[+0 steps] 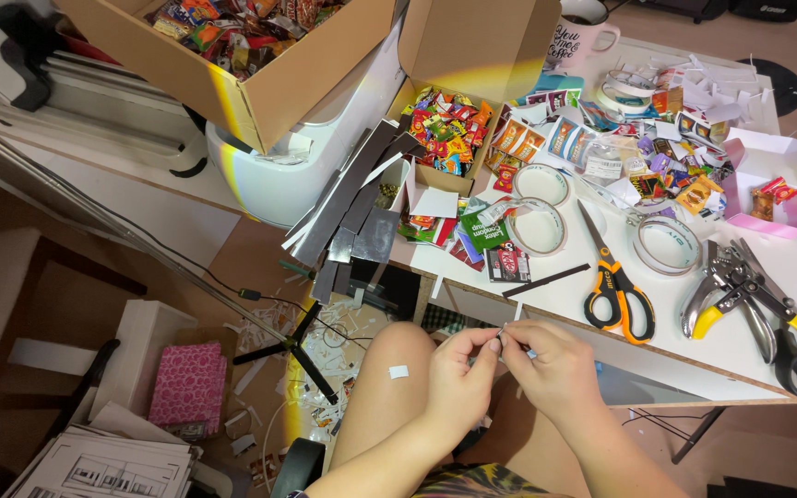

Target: The person wraps small snack packets with printed paper using clear tape and black strips. They fold the paper around each packet, secure it with tape, and trim excess material with scissors. The wrapped items are placed on the table among other supplies.

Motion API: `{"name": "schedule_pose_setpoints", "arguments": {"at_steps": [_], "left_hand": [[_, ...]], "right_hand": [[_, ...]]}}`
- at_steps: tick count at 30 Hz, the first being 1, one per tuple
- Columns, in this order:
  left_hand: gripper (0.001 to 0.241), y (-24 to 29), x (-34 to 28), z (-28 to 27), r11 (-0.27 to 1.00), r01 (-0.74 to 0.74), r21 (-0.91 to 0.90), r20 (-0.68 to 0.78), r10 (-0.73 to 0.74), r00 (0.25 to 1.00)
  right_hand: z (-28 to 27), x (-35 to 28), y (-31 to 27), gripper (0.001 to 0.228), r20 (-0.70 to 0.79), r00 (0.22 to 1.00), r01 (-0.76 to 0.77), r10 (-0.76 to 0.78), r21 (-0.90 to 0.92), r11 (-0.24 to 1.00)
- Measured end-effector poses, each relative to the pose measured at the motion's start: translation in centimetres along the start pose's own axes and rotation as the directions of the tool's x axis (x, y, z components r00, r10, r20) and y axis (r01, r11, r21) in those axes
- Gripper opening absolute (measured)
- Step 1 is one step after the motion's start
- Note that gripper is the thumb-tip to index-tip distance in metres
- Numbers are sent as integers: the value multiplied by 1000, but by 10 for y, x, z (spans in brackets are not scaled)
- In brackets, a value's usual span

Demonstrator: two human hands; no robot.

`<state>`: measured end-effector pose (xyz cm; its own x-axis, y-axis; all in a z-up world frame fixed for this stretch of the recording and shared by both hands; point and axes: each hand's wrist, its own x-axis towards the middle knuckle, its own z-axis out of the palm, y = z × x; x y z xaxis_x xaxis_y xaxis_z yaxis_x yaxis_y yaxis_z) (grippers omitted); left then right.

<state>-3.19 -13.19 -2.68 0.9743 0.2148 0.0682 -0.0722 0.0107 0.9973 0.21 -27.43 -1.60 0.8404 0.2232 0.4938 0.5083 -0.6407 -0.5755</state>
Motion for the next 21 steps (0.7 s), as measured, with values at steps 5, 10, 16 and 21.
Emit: {"name": "schedule_pose_setpoints", "arguments": {"at_steps": [5,10,16,21], "left_hand": [[17,-7,-2,-1,994,-109,19,-8,109,994],[14,-10,2,-1,990,46,-132,13,-45,999],[15,-2,0,0,994,-111,-8,-42,111,993],[14,-2,0,-3,925,-360,124,-17,364,931]], "right_hand": [[4,0,6,6,2,997,-76,76,-8,997],[-10,10,-2,10,210,905,-416,370,256,872],[-6,4,-11,6,37,983,-183,180,175,967],[2,1,-9,8,17,969,-245,245,172,954]]}}
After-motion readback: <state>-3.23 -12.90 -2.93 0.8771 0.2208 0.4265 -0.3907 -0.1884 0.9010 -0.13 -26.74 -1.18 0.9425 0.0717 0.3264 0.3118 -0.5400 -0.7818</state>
